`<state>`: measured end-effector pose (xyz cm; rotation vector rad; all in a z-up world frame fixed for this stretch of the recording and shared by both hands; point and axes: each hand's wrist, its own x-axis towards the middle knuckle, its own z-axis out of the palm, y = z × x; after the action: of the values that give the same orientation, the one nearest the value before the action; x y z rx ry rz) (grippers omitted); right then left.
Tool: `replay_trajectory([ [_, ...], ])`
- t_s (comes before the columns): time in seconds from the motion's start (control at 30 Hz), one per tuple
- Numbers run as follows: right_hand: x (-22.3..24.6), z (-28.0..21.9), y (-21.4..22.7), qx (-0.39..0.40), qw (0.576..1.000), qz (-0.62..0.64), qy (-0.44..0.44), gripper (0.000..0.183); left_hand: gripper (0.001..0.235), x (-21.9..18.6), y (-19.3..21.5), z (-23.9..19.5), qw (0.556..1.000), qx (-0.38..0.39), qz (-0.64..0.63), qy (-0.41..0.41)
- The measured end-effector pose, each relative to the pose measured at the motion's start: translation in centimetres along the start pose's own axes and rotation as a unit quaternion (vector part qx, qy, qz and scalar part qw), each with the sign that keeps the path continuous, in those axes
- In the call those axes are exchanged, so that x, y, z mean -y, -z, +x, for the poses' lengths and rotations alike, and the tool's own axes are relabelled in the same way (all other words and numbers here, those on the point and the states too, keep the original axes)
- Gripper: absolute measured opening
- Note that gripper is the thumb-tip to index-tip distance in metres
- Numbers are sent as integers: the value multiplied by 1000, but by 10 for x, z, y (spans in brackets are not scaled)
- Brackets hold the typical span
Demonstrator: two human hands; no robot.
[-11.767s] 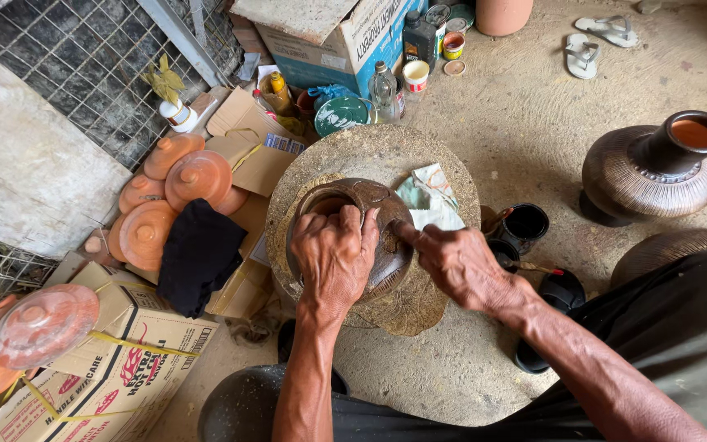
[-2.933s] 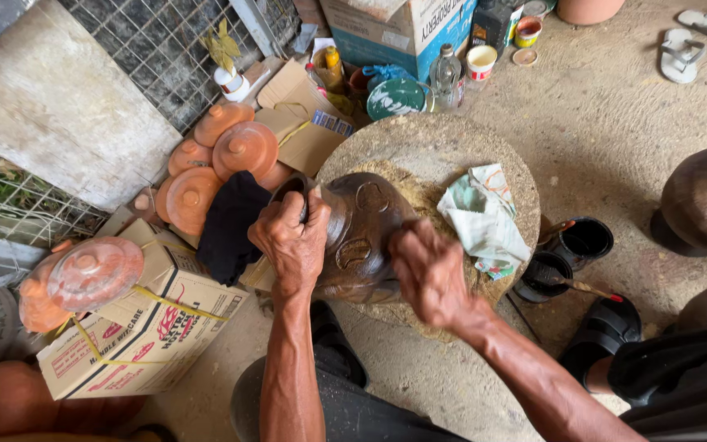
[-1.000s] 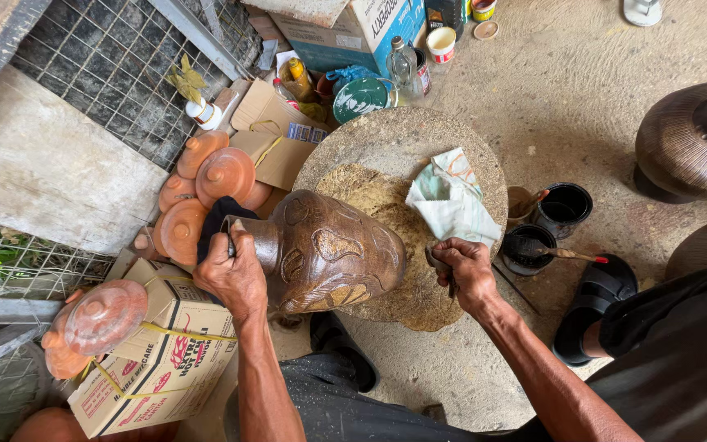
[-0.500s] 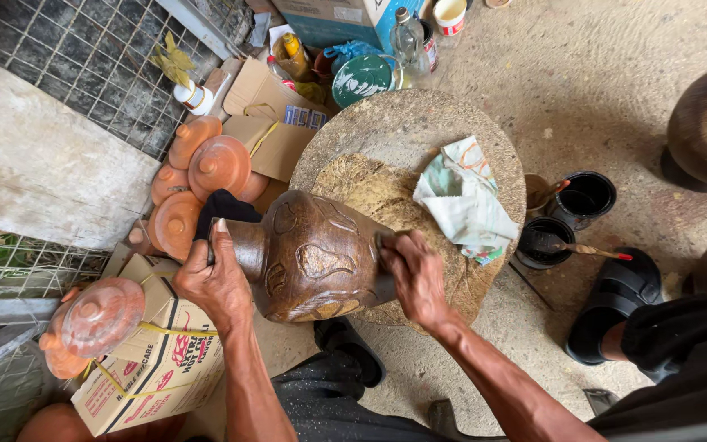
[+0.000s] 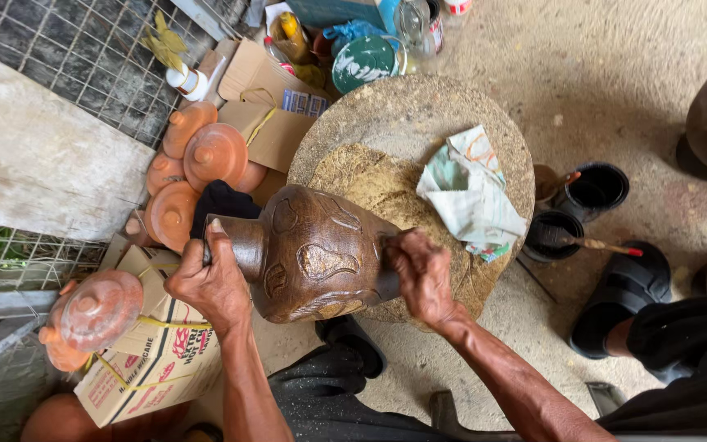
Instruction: The person rubs and polishes the surface of a brown clay vase with a cloth and a smooth stone.
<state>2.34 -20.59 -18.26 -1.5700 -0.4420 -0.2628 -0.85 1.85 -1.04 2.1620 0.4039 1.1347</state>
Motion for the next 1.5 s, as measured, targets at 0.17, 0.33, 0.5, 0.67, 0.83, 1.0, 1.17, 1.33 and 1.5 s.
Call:
replay_trajectory([
  [0.17, 0, -2, -1, 12, 1000, -10, 26, 19, 48, -4, 3, 1, 999, 6, 28, -29],
  [0.33, -3, 11, -1, -93, 956, -180, 213, 3, 48, -3, -9, 8, 998, 0, 45, -37],
  [0.5, 9, 19, 7, -8, 999, -31, -13, 12, 49, -3, -2, 1, 997, 1, 69, -31],
  [0.67, 6, 22, 4, 26, 998, -33, -52, 19, 44, -4, -1, 2, 997, 0, 66, -44],
  [0.83, 9, 10, 4, 12, 998, -57, -6, 18, 45, -4, 0, 1, 998, -2, 60, -38],
  [1.0, 13, 33, 18, 56, 971, 60, -224, 20, 47, -2, 1, 0, 997, 6, 66, -46],
  [1.17, 19, 7, 13, 20, 1000, -1, 14, 15, 46, 1, 0, 2, 997, -6, 65, -42],
  [1.33, 21, -14, 18, -4, 1000, 0, 0, 13, 45, 4, -1, 3, 992, -9, 95, -77],
  [1.5, 18, 6, 12, 13, 998, -35, -53, 10, 43, 3, -2, 3, 996, -11, 69, -55],
])
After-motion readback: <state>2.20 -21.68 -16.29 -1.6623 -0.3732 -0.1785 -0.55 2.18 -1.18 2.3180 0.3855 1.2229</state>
